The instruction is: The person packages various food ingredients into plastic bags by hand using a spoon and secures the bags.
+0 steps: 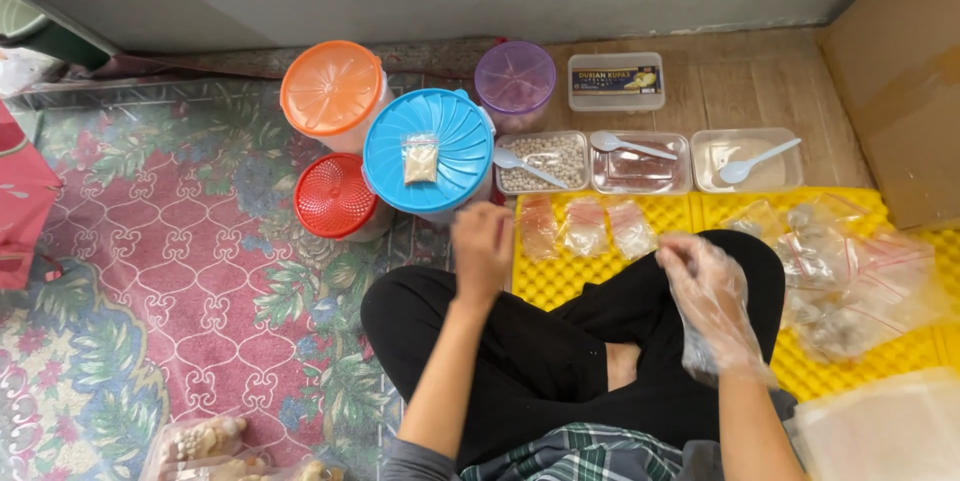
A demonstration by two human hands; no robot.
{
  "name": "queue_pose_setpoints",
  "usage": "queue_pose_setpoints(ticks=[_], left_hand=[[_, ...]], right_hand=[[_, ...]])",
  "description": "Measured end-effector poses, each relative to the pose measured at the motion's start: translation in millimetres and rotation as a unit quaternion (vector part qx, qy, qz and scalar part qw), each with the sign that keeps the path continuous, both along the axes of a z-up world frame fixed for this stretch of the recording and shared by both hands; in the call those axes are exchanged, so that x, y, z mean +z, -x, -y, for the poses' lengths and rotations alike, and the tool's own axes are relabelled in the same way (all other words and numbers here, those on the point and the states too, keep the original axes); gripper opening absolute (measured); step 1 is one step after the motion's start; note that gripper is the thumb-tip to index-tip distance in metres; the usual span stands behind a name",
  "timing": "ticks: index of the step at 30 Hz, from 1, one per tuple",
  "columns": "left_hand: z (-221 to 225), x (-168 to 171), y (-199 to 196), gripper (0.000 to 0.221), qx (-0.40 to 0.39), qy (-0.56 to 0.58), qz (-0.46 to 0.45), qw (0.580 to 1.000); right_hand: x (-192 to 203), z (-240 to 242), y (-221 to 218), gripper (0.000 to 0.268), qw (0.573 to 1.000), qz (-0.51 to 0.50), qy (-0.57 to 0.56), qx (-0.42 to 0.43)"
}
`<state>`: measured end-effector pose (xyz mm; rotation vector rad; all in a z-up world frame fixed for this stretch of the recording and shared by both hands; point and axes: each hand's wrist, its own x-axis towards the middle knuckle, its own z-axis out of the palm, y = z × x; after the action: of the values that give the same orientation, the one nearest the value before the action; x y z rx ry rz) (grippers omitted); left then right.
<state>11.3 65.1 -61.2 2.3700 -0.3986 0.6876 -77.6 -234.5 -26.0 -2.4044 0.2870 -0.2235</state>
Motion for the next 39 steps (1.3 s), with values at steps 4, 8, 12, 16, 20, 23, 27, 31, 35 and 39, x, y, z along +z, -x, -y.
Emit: queue_pose_setpoints(ticks=[4, 8, 12, 16, 20, 23, 27, 31, 35, 39], left_hand=[[30.1, -97.1, 16.9, 0.017, -0.089, 0.0, -0.186, 0.978], [32.1, -110.1, 10.2, 0.013, -0.092, 0.038, -0.347, 0.932], [29.0, -110.2, 5.9, 0.01, -0.078, 0.087, -0.306, 0.945], [33.3, -98.3, 0.5, 0.011, -0.091, 0.061, -0.33, 0.937], [34.2, -93.4, -1.1, 0.011, -0.097, 0.039, -0.351, 0.93], [33.3, -90.1, -1.3, 0.01, -0.097, 0.034, -0.359, 0.928], [33.1, -92.7, 1.1, 0.01, -0.103, 0.043, -0.327, 0.938], [32.8, -86.4, 6.4, 0.009, -0.106, 0.046, -0.325, 0.939], [40.2, -65.7, 18.5, 0.01, -0.134, 0.152, -0.302, 0.932], [68.2, -5.6, 51.3, 0.013, -0.146, 0.378, -0.317, 0.857]], right_hand=[[-49.6, 3.4, -53.2, 0.02, 0.996, -0.002, 0.082, 0.039], [-123.7, 23.1, -102.1, 0.016, 0.959, -0.034, 0.244, 0.142], [-162.0, 34.1, -124.3, 0.017, 0.917, -0.039, 0.352, 0.182], [-165.4, 28.6, -133.3, 0.016, 0.896, -0.047, 0.381, 0.225], [-179.4, 41.4, -138.1, 0.024, 0.893, -0.071, 0.367, 0.252], [-203.9, 59.4, -149.2, 0.024, 0.887, -0.072, 0.367, 0.271], [-183.3, 55.8, -154.5, 0.036, 0.847, -0.169, 0.397, 0.311], [-70.6, 37.9, -150.6, 0.027, 0.858, -0.254, 0.317, 0.315], [-40.8, 40.0, -117.9, 0.017, 0.938, -0.236, 0.073, 0.243], [26.8, -8.6, -58.7, 0.016, 0.983, 0.012, -0.062, 0.172]])
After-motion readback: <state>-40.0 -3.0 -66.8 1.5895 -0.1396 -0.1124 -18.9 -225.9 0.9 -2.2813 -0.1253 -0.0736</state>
